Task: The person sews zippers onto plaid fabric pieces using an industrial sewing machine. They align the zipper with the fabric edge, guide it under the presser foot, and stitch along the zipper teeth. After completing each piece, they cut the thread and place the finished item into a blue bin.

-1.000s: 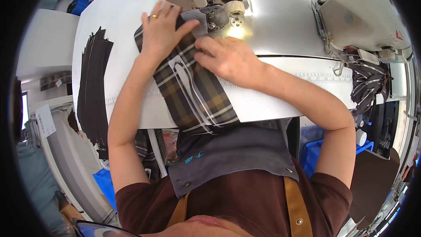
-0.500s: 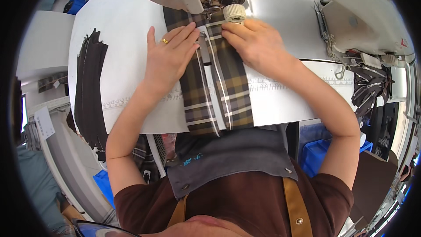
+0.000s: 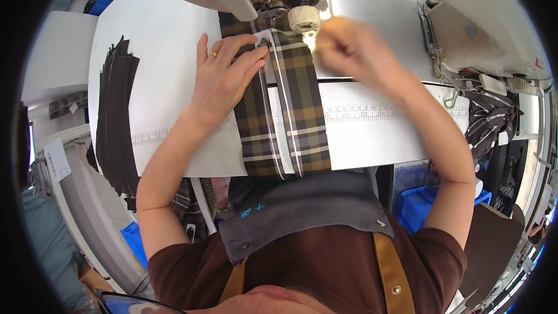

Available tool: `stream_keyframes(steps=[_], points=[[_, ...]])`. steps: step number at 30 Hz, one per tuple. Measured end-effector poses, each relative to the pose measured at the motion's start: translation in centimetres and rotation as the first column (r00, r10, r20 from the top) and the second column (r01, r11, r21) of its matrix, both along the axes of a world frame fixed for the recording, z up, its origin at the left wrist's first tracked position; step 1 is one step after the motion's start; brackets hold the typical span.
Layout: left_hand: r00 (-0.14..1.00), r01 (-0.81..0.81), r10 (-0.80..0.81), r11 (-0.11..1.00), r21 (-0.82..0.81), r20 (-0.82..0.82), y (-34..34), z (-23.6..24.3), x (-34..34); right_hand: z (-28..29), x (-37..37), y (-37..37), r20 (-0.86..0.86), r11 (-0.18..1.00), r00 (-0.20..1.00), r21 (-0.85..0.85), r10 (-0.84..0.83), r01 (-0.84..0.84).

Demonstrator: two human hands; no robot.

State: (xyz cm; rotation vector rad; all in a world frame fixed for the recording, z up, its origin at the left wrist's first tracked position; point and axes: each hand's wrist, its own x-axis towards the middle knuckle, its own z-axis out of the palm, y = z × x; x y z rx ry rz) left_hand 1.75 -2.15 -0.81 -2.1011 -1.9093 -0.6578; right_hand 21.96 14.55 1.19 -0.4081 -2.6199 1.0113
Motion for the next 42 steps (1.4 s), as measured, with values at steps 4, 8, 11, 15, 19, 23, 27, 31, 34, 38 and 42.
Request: stream_keyframes(steps=[4,8,11,15,19,23,27,31,34,38,42], points=[[0.999,-0.001,0.003,1.000,0.023,-0.051,-0.2,0.2,0.6,-1.4,0.7,3.3,-0.098,0.950,0.953,-0.153,-0.287,0.271],[0.996,-0.023,0.024,1.000,0.013,-0.085,-0.2,0.3,0.7,-0.9,-0.1,2.6,-0.256,0.910,0.917,0.204,-0.307,0.362],[0.996,-0.027,0.027,1.000,0.001,-0.087,0.1,0.3,0.9,-1.0,0.0,2.1,-0.268,0.789,0.962,0.581,-0.046,0.200],[0.991,-0.004,0.007,1.000,0.027,-0.133,0.5,0.0,1.0,-1.0,-1.6,-1.8,-0.063,0.841,0.998,0.540,0.009,0.027],[0.996,-0.013,0.011,1.000,-0.022,-0.090,0.7,0.3,1.4,-1.0,-1.1,-1.7,0.057,0.824,0.998,0.566,-0.034,-0.005],[0.998,-0.002,0.002,1.000,-0.003,-0.060,0.9,0.0,2.0,-1.2,-0.5,-1.1,0.025,0.802,0.997,0.595,-0.077,0.047],[0.999,-0.017,0.015,0.999,-0.046,-0.038,0.7,0.0,2.1,-1.1,-0.9,-1.0,0.057,0.816,0.996,0.577,-0.066,0.021],[0.996,-0.064,0.061,0.997,-0.049,-0.059,0.3,0.3,2.3,-1.0,-0.8,-1.2,0.099,0.833,0.992,0.552,-0.081,0.013],[0.993,-0.094,0.089,0.993,-0.064,-0.074,0.9,0.1,2.4,-1.2,-0.2,-0.9,0.053,0.817,0.988,0.569,-0.145,0.089],[0.991,-0.083,0.077,0.995,-0.047,-0.111,1.3,-1.3,1.5,-1.3,1.6,-1.1,-0.384,0.855,0.923,0.476,-0.011,0.208],[0.996,-0.068,0.062,0.993,-0.096,-0.065,0.9,-1.0,1.4,0.7,10.8,-5.4,-0.269,0.820,0.940,0.475,-0.211,0.320]])
